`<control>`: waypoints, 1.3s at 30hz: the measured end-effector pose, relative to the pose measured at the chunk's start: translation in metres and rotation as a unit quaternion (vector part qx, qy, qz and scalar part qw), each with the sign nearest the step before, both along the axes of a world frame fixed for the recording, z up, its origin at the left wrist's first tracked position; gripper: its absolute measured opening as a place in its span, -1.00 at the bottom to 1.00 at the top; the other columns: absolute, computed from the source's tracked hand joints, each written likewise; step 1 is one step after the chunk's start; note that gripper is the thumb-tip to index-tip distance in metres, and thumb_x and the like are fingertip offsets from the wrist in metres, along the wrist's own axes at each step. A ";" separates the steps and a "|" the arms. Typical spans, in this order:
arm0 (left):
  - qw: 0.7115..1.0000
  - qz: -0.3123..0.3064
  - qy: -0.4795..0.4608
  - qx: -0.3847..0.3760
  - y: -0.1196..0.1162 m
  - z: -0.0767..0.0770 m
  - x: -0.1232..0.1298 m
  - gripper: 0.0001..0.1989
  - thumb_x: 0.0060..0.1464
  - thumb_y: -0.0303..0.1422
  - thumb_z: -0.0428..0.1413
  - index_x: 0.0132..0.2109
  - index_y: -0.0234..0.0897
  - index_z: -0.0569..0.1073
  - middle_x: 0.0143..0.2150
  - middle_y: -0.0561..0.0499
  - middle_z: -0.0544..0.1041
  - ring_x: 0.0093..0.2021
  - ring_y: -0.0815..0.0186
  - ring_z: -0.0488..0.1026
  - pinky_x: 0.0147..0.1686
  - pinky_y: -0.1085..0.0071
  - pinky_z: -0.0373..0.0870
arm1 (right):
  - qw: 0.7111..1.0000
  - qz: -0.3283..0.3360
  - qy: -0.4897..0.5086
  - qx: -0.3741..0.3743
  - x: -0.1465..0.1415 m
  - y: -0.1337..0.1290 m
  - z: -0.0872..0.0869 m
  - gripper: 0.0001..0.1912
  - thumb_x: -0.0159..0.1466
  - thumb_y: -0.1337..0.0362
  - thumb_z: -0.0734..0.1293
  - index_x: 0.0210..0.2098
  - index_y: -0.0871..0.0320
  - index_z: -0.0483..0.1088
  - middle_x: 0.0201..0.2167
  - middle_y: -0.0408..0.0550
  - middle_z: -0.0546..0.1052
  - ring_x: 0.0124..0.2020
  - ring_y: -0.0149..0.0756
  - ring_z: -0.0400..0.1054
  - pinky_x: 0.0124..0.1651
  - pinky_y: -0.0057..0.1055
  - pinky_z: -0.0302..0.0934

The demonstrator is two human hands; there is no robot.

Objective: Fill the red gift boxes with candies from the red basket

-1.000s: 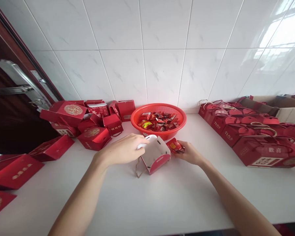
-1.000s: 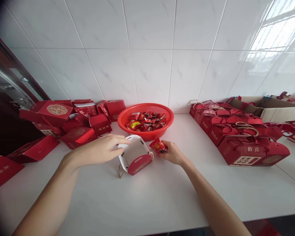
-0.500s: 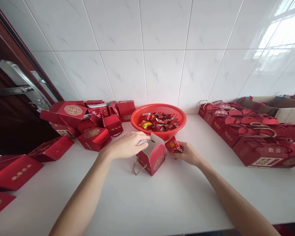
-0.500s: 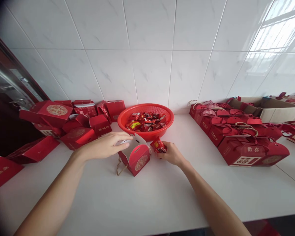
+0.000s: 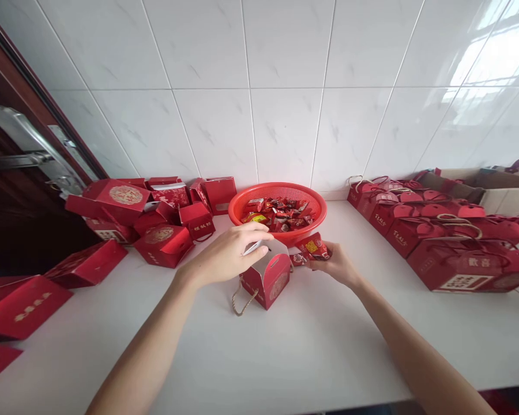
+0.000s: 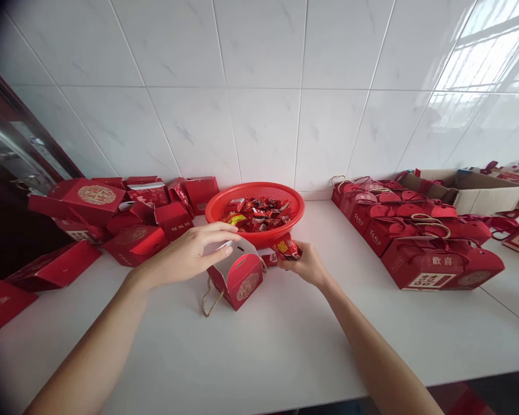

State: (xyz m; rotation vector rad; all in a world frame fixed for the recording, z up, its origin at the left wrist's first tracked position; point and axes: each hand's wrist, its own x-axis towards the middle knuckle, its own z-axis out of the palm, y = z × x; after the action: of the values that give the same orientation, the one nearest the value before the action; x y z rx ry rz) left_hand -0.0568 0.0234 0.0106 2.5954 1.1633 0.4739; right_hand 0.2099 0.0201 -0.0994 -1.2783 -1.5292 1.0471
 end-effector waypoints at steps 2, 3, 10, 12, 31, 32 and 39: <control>1.000 -0.006 0.001 -0.003 -0.001 0.001 0.002 -0.66 0.29 -0.19 -0.05 0.05 -0.09 0.54 0.19 0.01 0.45 0.06 0.15 0.48 -0.01 0.29 0.43 | 0.998 0.051 -0.014 -0.026 -0.003 0.000 -0.002 -0.73 -0.03 0.27 0.43 -0.31 0.20 0.47 -0.49 -0.15 0.50 -0.46 -0.32 0.35 -0.39 -0.41 0.24; 1.000 -0.007 0.000 -0.005 -0.002 0.001 0.002 -0.67 0.28 -0.21 -0.05 0.04 -0.09 0.54 0.18 0.01 0.46 0.05 0.16 0.48 -0.04 0.30 0.44 | 0.996 0.075 -0.021 -0.040 -0.004 -0.001 -0.003 -0.75 -0.03 0.29 0.42 -0.32 0.19 0.47 -0.50 -0.16 0.50 -0.47 -0.34 0.35 -0.39 -0.41 0.25; 0.999 -0.021 -0.009 -0.031 -0.002 -0.001 0.005 -0.70 0.27 -0.26 -0.03 0.01 -0.14 0.54 0.10 0.02 0.52 -0.01 0.22 0.50 -0.02 0.34 0.43 | 0.988 0.122 0.001 -0.091 -0.005 0.002 -0.011 -0.73 -0.01 0.29 0.44 -0.29 0.20 0.45 -0.43 -0.15 0.50 -0.45 -0.33 0.39 -0.38 -0.38 0.36; 0.999 -0.024 -0.013 -0.033 -0.002 -0.001 0.005 -0.70 0.26 -0.26 -0.02 0.01 -0.15 0.53 0.09 0.02 0.52 -0.01 0.22 0.50 0.00 0.34 0.42 | 0.990 0.125 -0.006 -0.072 -0.004 0.002 -0.011 -0.74 0.01 0.29 0.43 -0.27 0.19 0.45 -0.42 -0.15 0.50 -0.44 -0.35 0.39 -0.37 -0.39 0.36; 0.999 -0.023 -0.007 -0.032 0.001 -0.002 0.000 -0.71 0.26 -0.24 -0.01 0.02 -0.12 0.53 0.08 0.07 0.55 0.05 0.21 0.49 0.02 0.35 0.42 | 0.994 0.096 -0.005 -0.046 0.000 0.001 -0.004 -0.79 -0.01 0.32 0.44 -0.35 0.19 0.47 -0.51 -0.18 0.49 -0.49 -0.33 0.40 -0.40 -0.39 0.36; 0.999 -0.023 -0.008 -0.032 0.001 -0.002 -0.001 -0.70 0.26 -0.24 -0.01 0.02 -0.11 0.53 0.09 0.07 0.55 0.05 0.21 0.49 0.02 0.35 0.42 | 0.994 0.091 0.026 -0.049 0.003 0.001 -0.002 -0.76 -0.03 0.30 0.46 -0.33 0.19 0.48 -0.48 -0.16 0.51 -0.46 -0.31 0.41 -0.38 -0.37 0.38; 0.999 -0.016 -0.032 -0.011 -0.002 -0.005 0.006 -0.65 0.27 -0.23 -0.01 0.12 -0.16 0.48 0.12 0.01 0.54 0.10 0.18 0.47 0.01 0.33 0.44 | 0.969 0.068 0.234 -0.033 0.013 -0.006 0.017 -0.66 -0.02 0.19 0.52 -0.25 0.16 0.54 -0.23 0.03 0.62 -0.14 -0.13 0.49 -0.12 -0.29 0.38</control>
State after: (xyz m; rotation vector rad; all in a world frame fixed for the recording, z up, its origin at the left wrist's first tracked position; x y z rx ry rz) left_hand -0.0512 0.0214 0.0052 2.5568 1.0990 0.5310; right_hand 0.2234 0.0146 -0.0826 -0.8905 -1.2360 1.3853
